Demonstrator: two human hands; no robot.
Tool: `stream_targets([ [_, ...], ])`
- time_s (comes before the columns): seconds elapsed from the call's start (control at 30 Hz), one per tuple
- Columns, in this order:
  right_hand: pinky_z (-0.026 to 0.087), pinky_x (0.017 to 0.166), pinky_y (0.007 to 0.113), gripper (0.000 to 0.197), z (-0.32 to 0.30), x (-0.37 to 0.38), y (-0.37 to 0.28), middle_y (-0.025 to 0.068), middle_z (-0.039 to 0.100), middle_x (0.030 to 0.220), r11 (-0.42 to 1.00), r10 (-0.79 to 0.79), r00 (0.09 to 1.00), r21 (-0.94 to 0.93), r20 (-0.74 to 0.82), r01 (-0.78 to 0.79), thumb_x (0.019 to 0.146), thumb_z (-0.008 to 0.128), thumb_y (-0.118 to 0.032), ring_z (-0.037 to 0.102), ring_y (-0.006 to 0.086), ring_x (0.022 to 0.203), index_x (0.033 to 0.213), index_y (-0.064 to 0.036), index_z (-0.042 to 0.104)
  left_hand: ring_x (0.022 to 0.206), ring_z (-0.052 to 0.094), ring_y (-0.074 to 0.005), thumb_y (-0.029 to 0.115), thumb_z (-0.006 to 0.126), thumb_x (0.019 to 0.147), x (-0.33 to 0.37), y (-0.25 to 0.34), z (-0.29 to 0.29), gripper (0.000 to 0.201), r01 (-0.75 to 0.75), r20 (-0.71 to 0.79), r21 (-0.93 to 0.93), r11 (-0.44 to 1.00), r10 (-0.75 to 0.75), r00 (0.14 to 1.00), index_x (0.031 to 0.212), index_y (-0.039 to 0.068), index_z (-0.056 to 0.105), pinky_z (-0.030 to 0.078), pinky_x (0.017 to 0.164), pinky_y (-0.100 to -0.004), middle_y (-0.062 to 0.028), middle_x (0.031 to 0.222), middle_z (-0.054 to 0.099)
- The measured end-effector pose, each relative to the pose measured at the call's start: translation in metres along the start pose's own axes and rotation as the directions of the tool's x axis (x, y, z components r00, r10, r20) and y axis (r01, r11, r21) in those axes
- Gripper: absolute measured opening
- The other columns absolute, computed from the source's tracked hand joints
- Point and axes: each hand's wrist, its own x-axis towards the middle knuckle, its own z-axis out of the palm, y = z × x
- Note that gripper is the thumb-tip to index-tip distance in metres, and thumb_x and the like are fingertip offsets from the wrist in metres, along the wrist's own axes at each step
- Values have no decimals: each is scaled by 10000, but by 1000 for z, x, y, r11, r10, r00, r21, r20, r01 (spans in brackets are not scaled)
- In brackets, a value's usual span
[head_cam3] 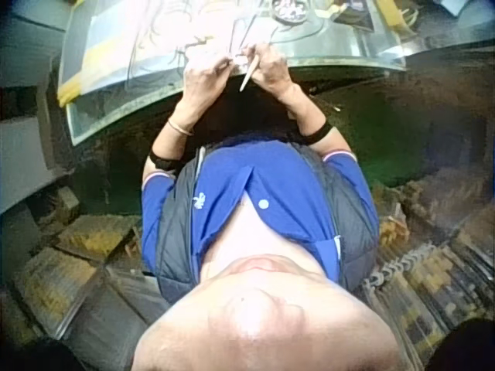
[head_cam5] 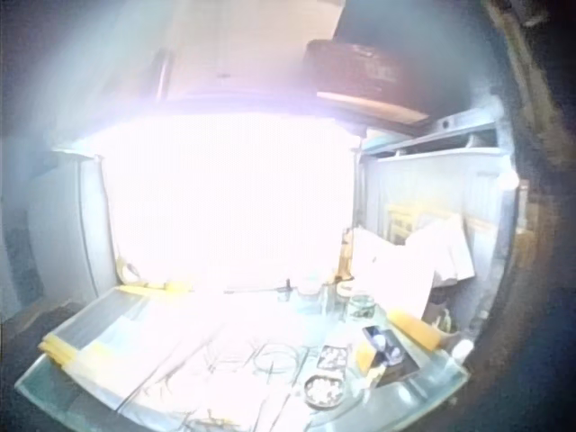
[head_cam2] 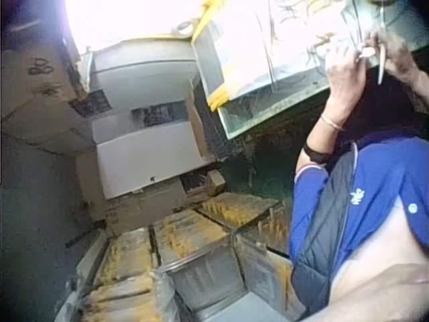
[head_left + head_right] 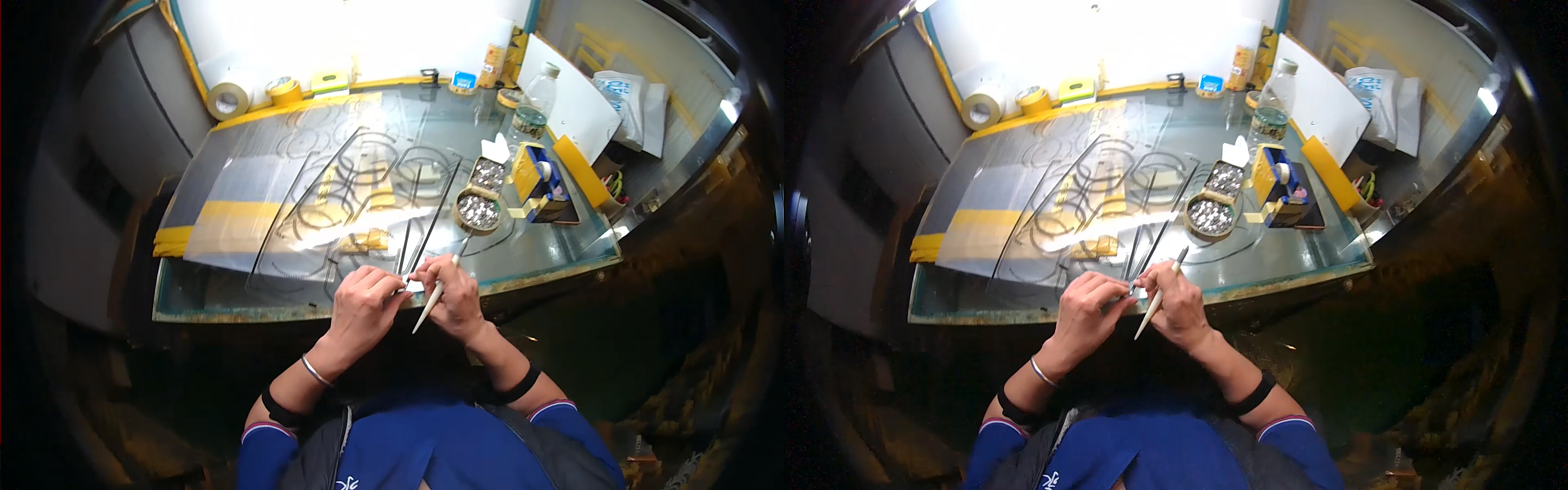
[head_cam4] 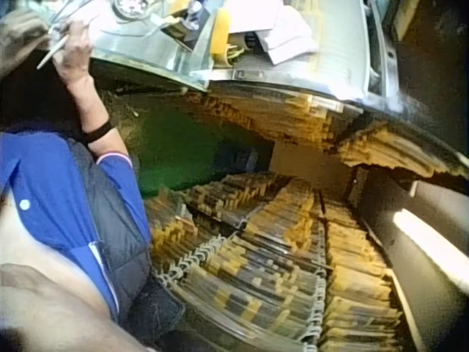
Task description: Using a stylus tool to pick up small metal components and place them into a patterned plastic template, followed by handling printed film sheets.
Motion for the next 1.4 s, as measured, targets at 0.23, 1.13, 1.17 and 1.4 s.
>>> stream_targets([
  [0.23,491,602,414,221,3,-1,0,115,591,831,999,12,1000,-45,-25,-13,798,647,10,616,339,751,896,-56,460,723,615,-275,-20,697,726,14,-2,4,92,102,103,-150,983,-87,991,781,18,635,486,650,-361,-111,730,612],
  [1.13,575,787,338,139,-12,-11,5,130,536,978,780,202,964,624,-171,-53,918,539,66,688,238,831,896,-10,424,844,579,-335,-67,605,818,24,10,-17,208,225,257,-283,932,-152,954,985,-2,499,478,712,-384,-178,881,561],
  [1.17,575,787,338,139,-15,-12,5,130,536,978,783,200,964,620,-175,-50,918,539,66,688,238,831,896,-10,424,844,579,-335,-67,605,818,31,13,-23,208,219,256,-286,933,-146,956,985,-2,499,478,712,-384,-178,881,561],
  [1.4,583,794,402,111,-39,-21,-3,172,550,1044,807,290,904,589,-313,-55,942,498,28,666,201,755,1023,-2,429,837,581,-365,-18,618,819,102,8,9,168,-143,175,-224,964,185,967,944,0,507,479,694,-398,-180,912,543],
])
